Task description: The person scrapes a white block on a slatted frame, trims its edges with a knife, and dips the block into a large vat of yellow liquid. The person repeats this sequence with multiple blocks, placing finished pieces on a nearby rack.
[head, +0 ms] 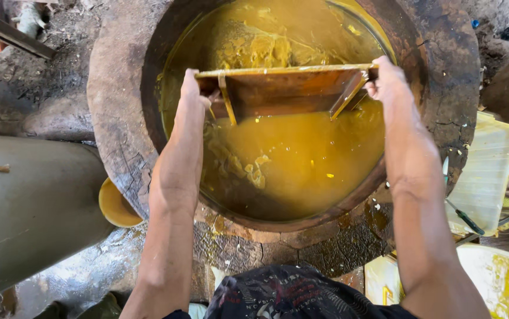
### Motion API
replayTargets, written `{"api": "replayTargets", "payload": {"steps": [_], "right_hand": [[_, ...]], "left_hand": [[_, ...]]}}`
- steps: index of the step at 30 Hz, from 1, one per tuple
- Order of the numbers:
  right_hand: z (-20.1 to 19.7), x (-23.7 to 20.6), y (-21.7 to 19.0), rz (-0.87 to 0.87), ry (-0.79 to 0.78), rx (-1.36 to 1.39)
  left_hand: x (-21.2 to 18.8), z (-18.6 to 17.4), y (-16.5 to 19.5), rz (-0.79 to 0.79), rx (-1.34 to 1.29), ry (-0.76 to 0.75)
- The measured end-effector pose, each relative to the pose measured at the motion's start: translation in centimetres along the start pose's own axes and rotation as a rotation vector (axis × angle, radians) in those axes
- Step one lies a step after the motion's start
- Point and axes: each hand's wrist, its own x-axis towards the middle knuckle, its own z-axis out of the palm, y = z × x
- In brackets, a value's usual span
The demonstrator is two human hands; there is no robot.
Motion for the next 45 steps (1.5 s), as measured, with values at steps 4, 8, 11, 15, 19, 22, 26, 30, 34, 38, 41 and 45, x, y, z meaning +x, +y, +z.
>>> {"api": "replayTargets", "payload": {"steps": [4, 8, 11, 15, 19, 22, 26, 30, 34, 38, 41, 45], "right_hand": [[-5.4, -2.8, 1.0, -0.127, -0.116, 0.098], [-13.5, -5.4, 6.5, -0.150, -0.267, 0.312], [-19.3, -7.9, 13.4, -0.164, -0.378, 0.476], [-24.2, -12.2, 23.9, -0.139, -0.436, 0.754], [-27.2, -16.6, 31.4, -0.139, -0.651, 0.816], [-29.0, -19.6, 34.8, -0.045, -0.777, 0.860], [-29.1, -21.2, 37.6, 0.088, -0.937, 0.809], [-28.2, -21.2, 39.0, 0.036, -1.079, 0.586], [-27.1, -23.3, 38.6, -0.032, -1.071, 0.288], [-23.4, -29.1, 39.5, -0.126, -1.224, -0.141], [-18.6, -34.7, 45.8, -0.108, -1.402, -0.523], [-15.1, -42.1, 61.8, -0.069, -1.652, -0.959]], "left_hand": [[-5.6, 1.4, 1.9, 0.092, 0.035, -0.115], [-13.7, -0.3, 1.6, 0.235, 0.104, -0.280], [-23.4, -2.2, -0.9, 0.373, 0.145, -0.259], [-38.4, -5.6, -6.3, 0.550, 0.202, -0.273], [-52.5, -9.1, -12.4, 0.688, 0.270, -0.239], [-62.5, -12.4, -18.1, 0.853, 0.199, -0.372], [-72.9, -18.5, -26.8, 0.980, 0.076, -0.189], [-76.9, -26.0, -36.9, 1.143, -0.109, -0.131], [-80.5, -32.6, -51.7, 1.273, -0.373, 0.161], [-83.2, -35.7, -69.3, 1.341, -0.871, 0.059], [-85.6, -36.4, -82.0, 1.543, -1.205, -0.058], [-90.8, -34.9, -96.6, 1.324, -1.338, 0.814]]}}
